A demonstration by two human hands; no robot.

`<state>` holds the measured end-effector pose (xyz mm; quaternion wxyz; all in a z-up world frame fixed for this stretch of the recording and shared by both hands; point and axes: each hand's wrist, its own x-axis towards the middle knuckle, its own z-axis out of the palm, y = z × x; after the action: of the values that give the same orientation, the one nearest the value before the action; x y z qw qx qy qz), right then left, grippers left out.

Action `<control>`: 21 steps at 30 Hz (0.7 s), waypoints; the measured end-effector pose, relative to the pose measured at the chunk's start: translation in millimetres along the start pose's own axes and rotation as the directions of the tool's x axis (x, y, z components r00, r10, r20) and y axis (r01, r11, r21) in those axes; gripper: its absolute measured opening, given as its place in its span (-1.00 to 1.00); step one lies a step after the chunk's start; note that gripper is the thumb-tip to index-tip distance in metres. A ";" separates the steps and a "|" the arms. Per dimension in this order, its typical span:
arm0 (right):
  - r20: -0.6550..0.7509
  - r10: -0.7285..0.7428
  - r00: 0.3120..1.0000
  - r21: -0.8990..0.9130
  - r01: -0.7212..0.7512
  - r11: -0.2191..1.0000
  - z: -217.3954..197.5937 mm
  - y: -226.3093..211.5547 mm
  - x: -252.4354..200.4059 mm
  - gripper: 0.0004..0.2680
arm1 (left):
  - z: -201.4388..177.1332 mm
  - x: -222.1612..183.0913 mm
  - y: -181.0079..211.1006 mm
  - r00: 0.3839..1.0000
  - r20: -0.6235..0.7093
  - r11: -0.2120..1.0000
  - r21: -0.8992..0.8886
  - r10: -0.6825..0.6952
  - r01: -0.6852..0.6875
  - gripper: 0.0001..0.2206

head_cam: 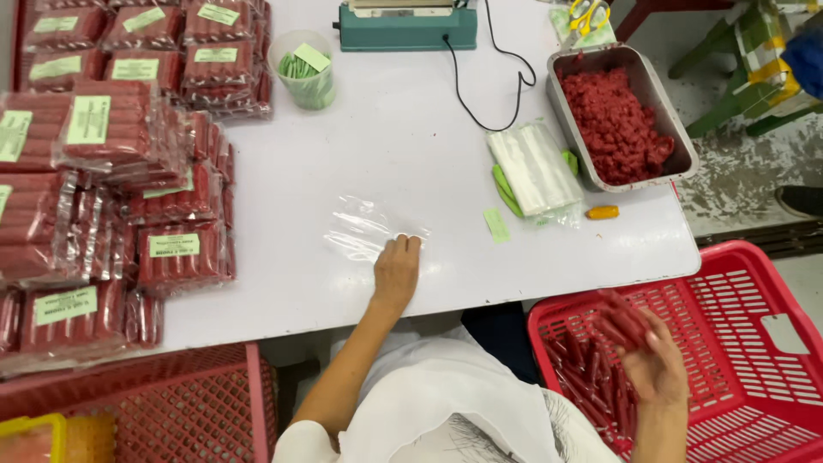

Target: The person places processed meat sticks into a plastic bag, applies a label, and then repeats the process with more meat sticks.

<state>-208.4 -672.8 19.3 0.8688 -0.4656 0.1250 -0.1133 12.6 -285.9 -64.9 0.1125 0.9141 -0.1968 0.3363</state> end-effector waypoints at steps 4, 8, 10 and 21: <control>0.258 0.054 0.965 0.287 -0.130 0.949 113.3 14.3 87.9 -0.75 | -3.9 14.4 -4.8 0.962 0.243 0.974 -0.154 -0.126 0.167 -0.90; 0.199 0.285 0.938 0.570 -0.347 0.745 232.7 -4.3 232.1 -0.72 | -18.2 32.3 -15.9 0.785 0.597 0.857 -0.306 -0.166 0.414 -0.88; 0.009 0.240 0.971 0.610 -0.195 0.768 248.2 -3.1 316.6 -0.78 | -15.2 24.0 -23.0 0.752 0.638 0.838 -0.312 -0.165 0.449 -0.86; 0.293 0.149 0.944 -0.015 -0.151 0.988 241.9 104.2 181.0 -0.65 | -12.5 35.3 -36.7 0.533 0.833 0.535 -0.385 -0.149 0.752 -0.78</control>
<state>48.7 -484.3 41.3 0.8855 -0.4631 0.0291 0.0230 46.0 -258.8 -34.9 0.4624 0.8613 -0.0663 -0.1999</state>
